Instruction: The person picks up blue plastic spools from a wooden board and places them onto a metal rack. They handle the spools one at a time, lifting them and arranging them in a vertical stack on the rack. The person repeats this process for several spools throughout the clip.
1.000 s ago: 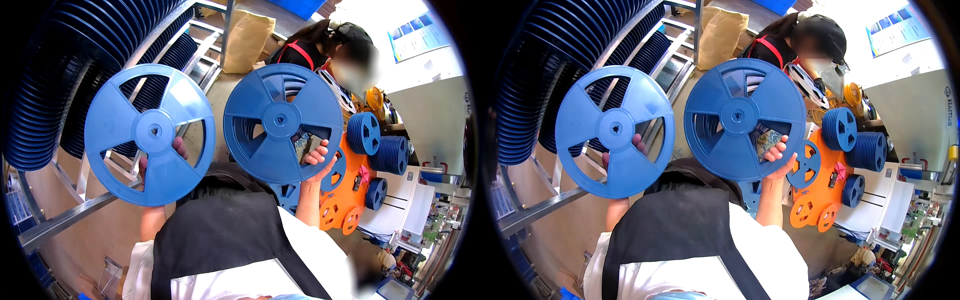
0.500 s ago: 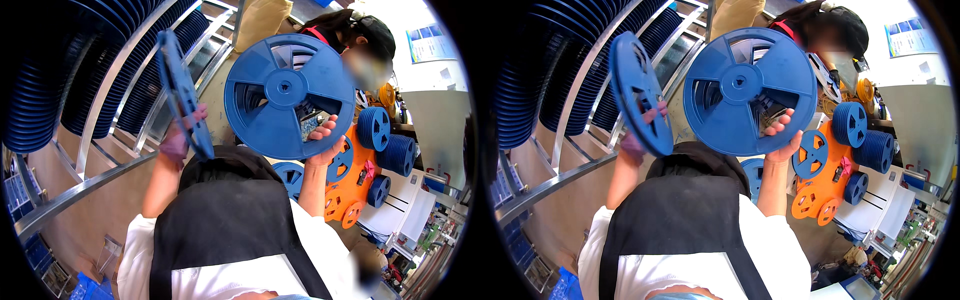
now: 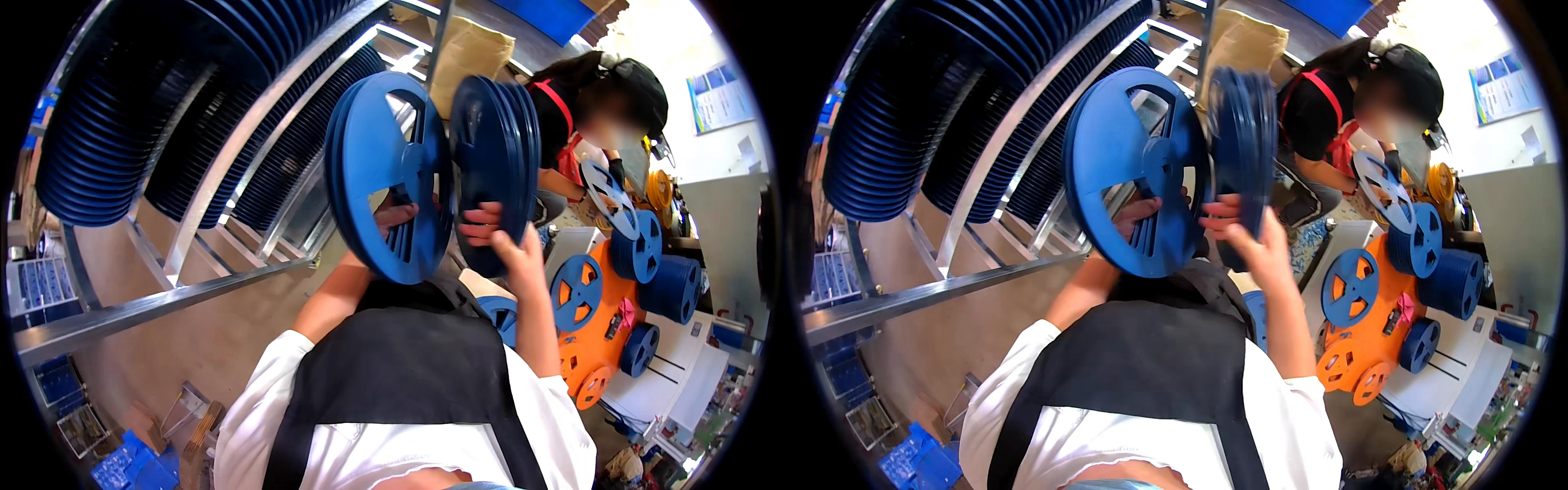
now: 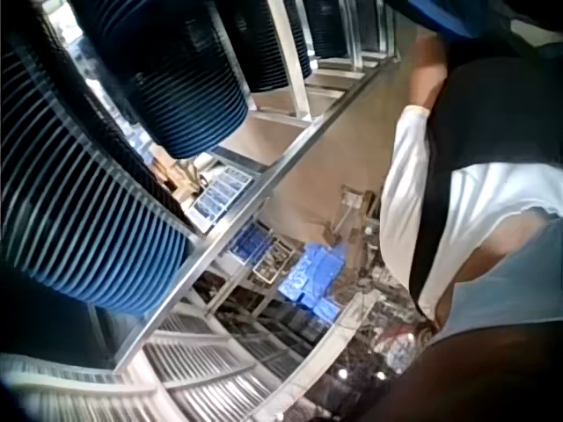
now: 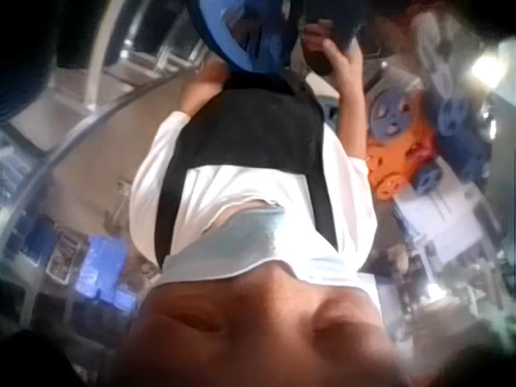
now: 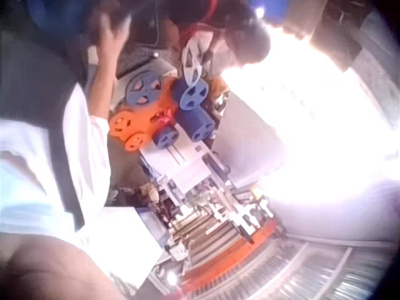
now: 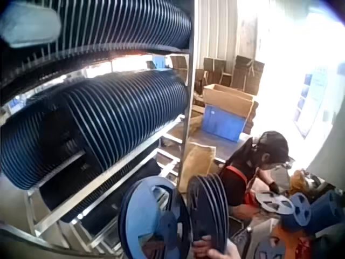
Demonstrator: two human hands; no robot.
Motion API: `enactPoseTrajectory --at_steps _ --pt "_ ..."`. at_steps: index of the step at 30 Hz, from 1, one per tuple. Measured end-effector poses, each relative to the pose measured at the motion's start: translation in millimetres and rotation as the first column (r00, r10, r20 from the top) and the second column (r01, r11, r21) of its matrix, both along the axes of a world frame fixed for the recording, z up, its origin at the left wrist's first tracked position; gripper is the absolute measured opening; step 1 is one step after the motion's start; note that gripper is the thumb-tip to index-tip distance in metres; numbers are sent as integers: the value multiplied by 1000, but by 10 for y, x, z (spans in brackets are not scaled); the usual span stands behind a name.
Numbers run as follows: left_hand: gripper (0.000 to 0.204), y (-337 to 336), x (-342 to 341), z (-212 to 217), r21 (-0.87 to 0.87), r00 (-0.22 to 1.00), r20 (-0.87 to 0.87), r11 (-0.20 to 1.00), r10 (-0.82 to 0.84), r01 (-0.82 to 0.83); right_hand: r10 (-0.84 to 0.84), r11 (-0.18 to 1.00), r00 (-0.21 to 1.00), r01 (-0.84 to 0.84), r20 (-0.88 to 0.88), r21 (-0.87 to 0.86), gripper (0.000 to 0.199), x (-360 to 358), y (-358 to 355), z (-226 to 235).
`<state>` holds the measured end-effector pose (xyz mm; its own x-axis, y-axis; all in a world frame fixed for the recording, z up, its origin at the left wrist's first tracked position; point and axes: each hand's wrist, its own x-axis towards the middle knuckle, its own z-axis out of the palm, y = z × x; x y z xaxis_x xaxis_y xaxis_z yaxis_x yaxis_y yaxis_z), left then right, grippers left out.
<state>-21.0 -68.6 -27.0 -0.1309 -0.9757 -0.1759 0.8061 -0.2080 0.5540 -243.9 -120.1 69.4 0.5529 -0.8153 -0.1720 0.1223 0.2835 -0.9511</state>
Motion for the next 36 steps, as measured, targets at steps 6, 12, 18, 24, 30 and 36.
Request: enactPoseTrajectory --at_steps 6,12,18,24,30,36 --pt "73 257 174 431 -62 972 -233 998 2 -17 -354 900 886 410 -298 148 33 -473 -215 -398" --pt "82 265 156 165 -148 967 -255 987 29 -69 -486 782 822 560 -297 272 35 -871 -191 -787" --pt "81 208 142 105 -82 920 -390 993 43 -81 -455 848 854 329 252 416 43 -1222 40 -701" --pt "79 517 298 394 -7 918 -310 965 246 -261 -378 925 643 235 666 298 54 -1298 174 -859" --pt "76 831 642 323 -160 927 -241 931 286 -329 -363 931 412 133 836 339 51 -1128 81 -917" --pt "78 925 554 692 15 932 -152 944 328 -330 -334 938 373 40 866 344 50 -1031 -71 -901"
